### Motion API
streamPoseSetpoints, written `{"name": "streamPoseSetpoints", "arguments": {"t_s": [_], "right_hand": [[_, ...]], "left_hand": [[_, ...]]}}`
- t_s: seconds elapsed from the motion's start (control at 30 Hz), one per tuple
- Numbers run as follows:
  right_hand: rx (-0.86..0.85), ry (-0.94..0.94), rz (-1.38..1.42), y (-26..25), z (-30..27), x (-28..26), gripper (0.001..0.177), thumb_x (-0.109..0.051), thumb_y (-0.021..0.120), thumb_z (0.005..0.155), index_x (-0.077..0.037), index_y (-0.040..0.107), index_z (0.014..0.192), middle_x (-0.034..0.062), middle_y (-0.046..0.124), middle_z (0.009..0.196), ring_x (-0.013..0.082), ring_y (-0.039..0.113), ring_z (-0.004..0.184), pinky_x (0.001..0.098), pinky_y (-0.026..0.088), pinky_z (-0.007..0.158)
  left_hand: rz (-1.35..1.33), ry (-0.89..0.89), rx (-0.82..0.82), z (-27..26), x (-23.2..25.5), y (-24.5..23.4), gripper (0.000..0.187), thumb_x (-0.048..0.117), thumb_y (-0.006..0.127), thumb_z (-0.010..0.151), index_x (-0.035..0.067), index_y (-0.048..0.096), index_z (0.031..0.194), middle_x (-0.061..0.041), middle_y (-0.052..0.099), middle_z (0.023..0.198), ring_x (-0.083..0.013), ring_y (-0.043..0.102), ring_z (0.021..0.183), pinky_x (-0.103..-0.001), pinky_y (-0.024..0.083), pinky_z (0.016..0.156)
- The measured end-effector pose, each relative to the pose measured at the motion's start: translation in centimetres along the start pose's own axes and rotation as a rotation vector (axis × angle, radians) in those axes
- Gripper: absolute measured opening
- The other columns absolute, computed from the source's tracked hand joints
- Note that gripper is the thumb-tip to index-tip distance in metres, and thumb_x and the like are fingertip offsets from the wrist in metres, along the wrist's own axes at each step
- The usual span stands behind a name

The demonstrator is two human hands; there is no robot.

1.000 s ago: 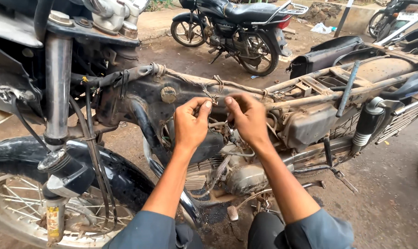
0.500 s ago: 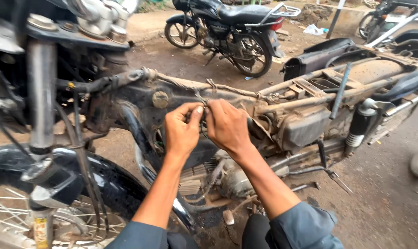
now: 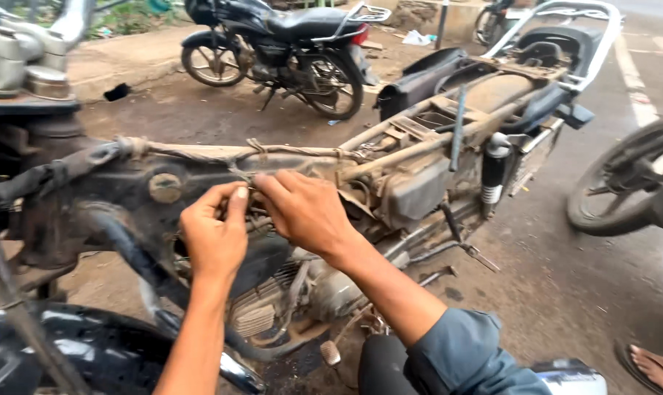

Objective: Stripping and connecting electrical wires on a motorcycle's engine block and frame.

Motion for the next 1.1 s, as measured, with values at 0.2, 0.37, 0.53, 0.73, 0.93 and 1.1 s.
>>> {"name": "streamPoseSetpoints", "arguments": {"t_s": [0.2,0.37,0.53,0.73,0.93,1.1], "right_hand": [[-0.035,0.062,-0.080,2.4,0.3,0.6,0.014,-0.019,0.066,0.098,-0.008,0.060,0.092,0.0112,0.066,0.075,0.0327,0.067,0.069,0.0450,0.049,0.061],[-0.158,0.760,0.694,7.3,-2.4,5.0,0.030,-0.023,0.055,0.110,0.000,0.065,0.095,0.0137,0.060,0.068,0.0355,0.059,0.062,0.0433,0.049,0.053],[-0.129,0.238,0.180,1.7,-0.2,1.8,0.016,-0.021,0.058,0.103,-0.005,0.064,0.106,0.0085,0.067,0.078,0.0257,0.068,0.067,0.0378,0.051,0.059],[-0.133,-0.364,-0.289,1.5,0.9,0.3,0.013,-0.013,0.069,0.087,-0.010,0.062,0.097,0.0032,0.058,0.077,0.0208,0.064,0.069,0.0378,0.048,0.057],[-0.070,-0.149,-0.086,2.9,1.0,1.5,0.020,-0.017,0.068,0.090,-0.008,0.054,0.079,0.0079,0.057,0.070,0.0257,0.061,0.064,0.0406,0.045,0.057],[0.069,0.301,0.234,5.8,-1.4,3.3,0.018,-0.016,0.059,0.099,-0.002,0.058,0.088,0.0149,0.059,0.074,0.0303,0.059,0.065,0.0380,0.044,0.060]], "left_hand": [[-0.130,-0.056,-0.018,0.0,-0.4,0.8,0.014,0.008,0.069,0.098,-0.002,0.077,0.105,0.002,0.072,0.084,-0.0014,0.058,0.070,-0.020,0.047,0.061],[-0.018,-0.015,0.002,0.1,0.7,0.1,0.016,0.008,0.070,0.095,-0.001,0.077,0.105,-0.002,0.076,0.083,-0.0026,0.062,0.071,-0.020,0.051,0.064],[-0.061,-0.135,0.001,0.0,0.3,0.0,0.018,0.008,0.067,0.094,0.000,0.078,0.105,0.000,0.070,0.075,-0.0029,0.056,0.065,-0.022,0.045,0.057],[-0.166,-0.153,0.014,-0.2,-0.9,-0.4,0.019,0.006,0.065,0.093,-0.002,0.079,0.104,0.003,0.064,0.072,-0.0024,0.051,0.062,-0.022,0.039,0.053],[-0.228,-0.079,-0.057,0.0,-0.7,-0.4,0.022,0.004,0.065,0.092,-0.003,0.078,0.109,0.001,0.073,0.085,-0.0018,0.059,0.072,-0.021,0.048,0.063],[-0.197,-0.034,-0.084,0.1,-0.3,0.1,0.023,0.003,0.066,0.094,-0.003,0.077,0.113,0.002,0.074,0.088,-0.0027,0.061,0.075,-0.022,0.050,0.067]]}}
Point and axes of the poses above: each hand's wrist, its own z-axis towards the middle knuckle, its own y-axis out of the palm, x = y × z, the point moved 5 cm from there along z, towards the middle knuckle
